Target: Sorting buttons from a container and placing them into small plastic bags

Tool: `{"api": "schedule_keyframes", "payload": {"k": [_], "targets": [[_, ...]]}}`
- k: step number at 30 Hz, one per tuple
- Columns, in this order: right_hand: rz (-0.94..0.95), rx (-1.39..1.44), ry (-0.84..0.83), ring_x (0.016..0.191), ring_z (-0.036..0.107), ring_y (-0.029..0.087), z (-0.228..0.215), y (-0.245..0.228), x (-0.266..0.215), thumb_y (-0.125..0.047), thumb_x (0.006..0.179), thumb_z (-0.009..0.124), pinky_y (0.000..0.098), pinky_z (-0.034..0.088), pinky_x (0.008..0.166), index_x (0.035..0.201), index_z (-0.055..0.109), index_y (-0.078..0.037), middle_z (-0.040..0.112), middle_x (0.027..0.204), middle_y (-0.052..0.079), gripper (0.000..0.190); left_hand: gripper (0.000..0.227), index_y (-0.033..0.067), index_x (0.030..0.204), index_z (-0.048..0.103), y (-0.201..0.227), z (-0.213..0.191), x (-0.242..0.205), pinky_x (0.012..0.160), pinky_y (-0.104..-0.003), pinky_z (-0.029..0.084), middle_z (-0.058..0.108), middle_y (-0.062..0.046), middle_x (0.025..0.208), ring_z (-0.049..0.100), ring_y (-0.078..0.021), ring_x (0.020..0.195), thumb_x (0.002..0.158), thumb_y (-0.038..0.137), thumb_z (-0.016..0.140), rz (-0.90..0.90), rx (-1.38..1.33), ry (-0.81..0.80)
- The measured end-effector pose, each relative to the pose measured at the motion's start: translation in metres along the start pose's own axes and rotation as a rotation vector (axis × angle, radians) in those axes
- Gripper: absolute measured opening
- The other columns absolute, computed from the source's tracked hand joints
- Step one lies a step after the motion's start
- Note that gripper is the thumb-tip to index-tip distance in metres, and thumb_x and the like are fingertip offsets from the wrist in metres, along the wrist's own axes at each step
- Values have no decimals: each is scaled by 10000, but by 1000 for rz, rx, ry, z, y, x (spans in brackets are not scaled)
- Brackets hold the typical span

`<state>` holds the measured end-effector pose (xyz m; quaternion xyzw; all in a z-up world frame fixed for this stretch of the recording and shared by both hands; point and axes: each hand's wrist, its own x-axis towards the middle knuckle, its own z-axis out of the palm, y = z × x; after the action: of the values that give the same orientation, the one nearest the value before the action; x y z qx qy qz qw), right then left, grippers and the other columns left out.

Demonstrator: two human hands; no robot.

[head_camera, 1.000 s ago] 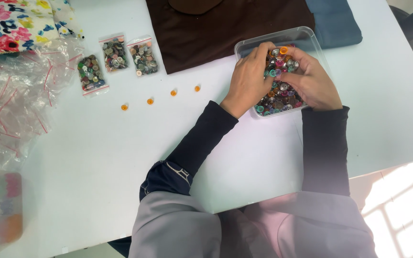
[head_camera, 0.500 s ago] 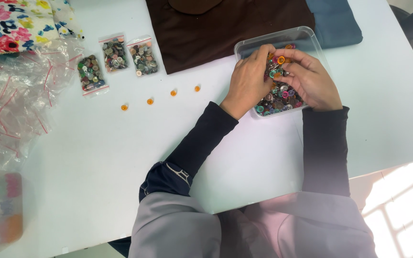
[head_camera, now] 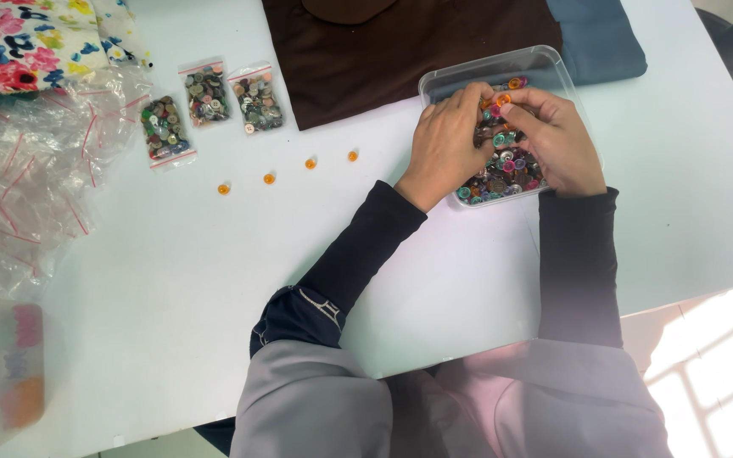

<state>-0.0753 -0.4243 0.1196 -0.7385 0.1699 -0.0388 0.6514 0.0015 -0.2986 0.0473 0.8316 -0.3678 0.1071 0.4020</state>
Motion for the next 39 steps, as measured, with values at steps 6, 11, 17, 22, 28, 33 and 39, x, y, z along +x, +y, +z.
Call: {"api": "schedule_keyframes", "payload": {"k": [6, 11, 17, 22, 28, 33, 39], "targets": [[25, -26, 28, 674, 406, -20, -1, 3, 2, -193, 1033, 551, 142, 467, 699, 1170, 733, -180, 504, 765, -107, 228, 444, 166, 1140, 510, 1, 0, 0, 860, -401, 497, 684, -7, 984, 695, -242, 927, 761, 95, 729, 26, -13, 43], [-24, 10, -17, 721, 528, 7, -2, 6, 3, -158, 1056, 531, 171, 566, 786, 1178, 695, -107, 683, 1120, -42, 211, 456, 158, 1144, 507, 4, -4, -1, 894, -427, 510, 633, -17, 1003, 665, -245, 955, 730, 5, 622, 27, -67, 64], [-50, -8, -39, 961, 681, 94, 0, 5, 2, -168, 1042, 570, 231, 626, 825, 1176, 686, -88, 702, 1146, 15, 195, 215, 142, 1075, 509, 10, -11, -1, 837, -412, 508, 608, -5, 867, 614, -197, 780, 870, 93, 547, 5, -185, 148], [-110, -82, -53, 974, 632, 78, 1, 9, 2, -180, 1039, 616, 205, 597, 726, 1085, 659, -120, 678, 1132, -16, 87, 88, 127, 1058, 495, 13, -16, -1, 856, -426, 518, 696, -21, 938, 698, -221, 831, 1003, 189, 467, 18, -268, 192], [-597, -736, 133, 727, 519, 238, 11, 34, 8, -141, 1108, 572, 389, 385, 664, 899, 592, -25, 596, 812, 83, 239, 163, 91, 1169, 592, 11, -17, -10, 873, -305, 548, 601, -56, 1057, 593, -153, 879, 1020, 101, 527, -16, -515, 370], [-1131, -1038, 496, 914, 718, 258, 19, 36, 9, -84, 989, 738, 352, 454, 884, 1117, 790, -96, 731, 1001, 57, 139, 224, 133, 1184, 595, -19, -23, -31, 833, -365, 515, 573, -7, 877, 645, -193, 808, 960, 127, 609, 181, -370, 532], [-1380, -737, 570, 861, 628, 284, 73, 24, -28, 30, 899, 723, 399, 534, 770, 1059, 805, -27, 636, 1016, 117, 189, 193, 157, 1063, 669, -89, -68, -80, 841, -342, 446, 617, 49, 845, 638, -162, 798, 878, 168, 723, 389, 111, 368]]}}
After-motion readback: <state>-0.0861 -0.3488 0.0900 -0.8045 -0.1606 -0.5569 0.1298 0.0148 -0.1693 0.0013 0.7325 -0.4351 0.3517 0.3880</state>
